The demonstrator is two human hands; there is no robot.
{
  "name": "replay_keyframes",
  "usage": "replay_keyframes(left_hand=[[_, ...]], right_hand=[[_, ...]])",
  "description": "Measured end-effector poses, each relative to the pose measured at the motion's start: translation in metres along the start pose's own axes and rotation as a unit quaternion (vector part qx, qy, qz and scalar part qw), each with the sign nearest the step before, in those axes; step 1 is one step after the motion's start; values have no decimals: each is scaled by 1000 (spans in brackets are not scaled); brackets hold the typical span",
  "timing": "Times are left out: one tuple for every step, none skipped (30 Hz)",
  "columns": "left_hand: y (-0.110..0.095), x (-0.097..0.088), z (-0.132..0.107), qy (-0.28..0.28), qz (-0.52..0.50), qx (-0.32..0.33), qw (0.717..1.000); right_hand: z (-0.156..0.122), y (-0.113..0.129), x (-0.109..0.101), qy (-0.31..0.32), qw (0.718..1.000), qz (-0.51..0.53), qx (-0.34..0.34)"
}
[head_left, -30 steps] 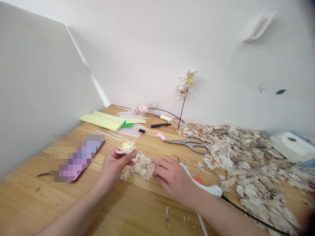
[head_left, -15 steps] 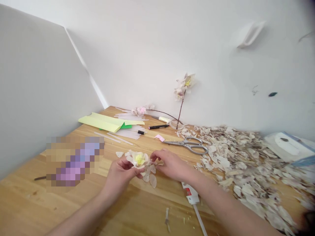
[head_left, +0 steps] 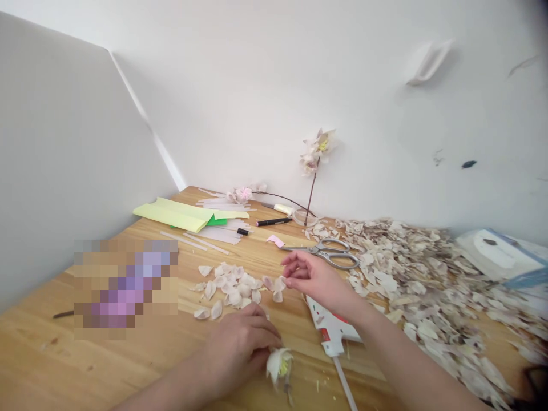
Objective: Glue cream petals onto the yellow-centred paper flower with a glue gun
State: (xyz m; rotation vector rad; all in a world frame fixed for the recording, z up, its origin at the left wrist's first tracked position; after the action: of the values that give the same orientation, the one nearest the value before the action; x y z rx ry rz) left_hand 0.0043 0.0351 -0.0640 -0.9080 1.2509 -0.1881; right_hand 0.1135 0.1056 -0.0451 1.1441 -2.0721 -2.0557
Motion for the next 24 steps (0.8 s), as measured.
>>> replay_keyframes(left_hand=[[1,-1,0,-2,3,0,1000],[2,-4,-1,-5,2,1,1000],[3,-7,-3,-9,-3,2,1000],[4,-11,-6,-18,-17,1,1000],[7,-15,-9,-33,-40,-7,999],[11,-21,-12,-55,-72,-22,996],[17,-26,-15,-83,-111,-42,989],[23,-30,-18,-112,-158,-63,979],[29,-32,-20,-141,-210,-83,964],[35,-33,-21,-165,-265,-95,945],[39,-32,-20,-184,-322,-101,923],[43,-30,-19,-199,-374,-104,900],[46,-27,-17,-208,-416,-108,879],[48,-25,-16,-214,-444,-113,863],[50,-24,-15,-220,-459,-120,853],[51,-23,-15,-225,-464,-128,847],[53,-23,-16,-233,-464,-134,844],[54,-23,-17,-240,-463,-140,842],[55,-23,-18,-248,-461,-143,840],[57,-23,-20,-255,-458,-147,839],[58,-23,-22,-264,-449,-152,840],[59,-24,-24,-271,-433,-156,845],[59,-25,-25,-279,-406,-160,855],[58,-27,-27,-285,-372,-163,868]], right_hand=[[-4,1,0,1,1000,13,-2],[-8,2,1,0,1000,25,-5],[-12,4,1,-4,999,35,-8],[-15,5,2,-15,999,43,-10],[-17,6,2,-28,998,50,-11],[-19,8,3,-42,998,55,-12],[-21,10,4,-54,997,55,-12],[-22,12,7,-64,997,50,-12],[-23,15,10,-70,997,43,-14],[-24,18,14,-73,997,32,-18],[-24,22,18,-73,997,20,-23],[-24,26,22,-73,997,8,-29],[-23,29,27,-70,997,-2,-35],[-23,31,30,-67,997,-9,-39],[-22,33,33,-67,997,-13,-41],[-22,33,34,-70,997,-15,-39],[-22,33,34,-75,996,-15,-36],[-22,32,34,-81,996,-14,-31],[-22,31,33,-85,996,-12,-26],[-22,30,32,-86,996,-10,-24],[-22,29,32,-85,996,-10,-23],[-22,29,32,-82,996,-11,-25],[-22,29,32,-80,996,-15,-26],[-22,29,32,-77,996,-22,-26]])
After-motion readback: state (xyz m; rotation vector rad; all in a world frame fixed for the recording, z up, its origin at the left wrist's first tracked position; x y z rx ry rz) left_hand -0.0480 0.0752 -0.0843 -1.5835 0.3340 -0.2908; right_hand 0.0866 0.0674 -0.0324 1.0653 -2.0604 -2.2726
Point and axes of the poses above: each hand's wrist, its own z-axis towards the middle knuckle, its own x-axis out of the palm, y = z × x, the point moved 8 cm from there along z, towards the middle knuckle, and after that the axes turned 15 degrees about y, right-handed, at the moved point
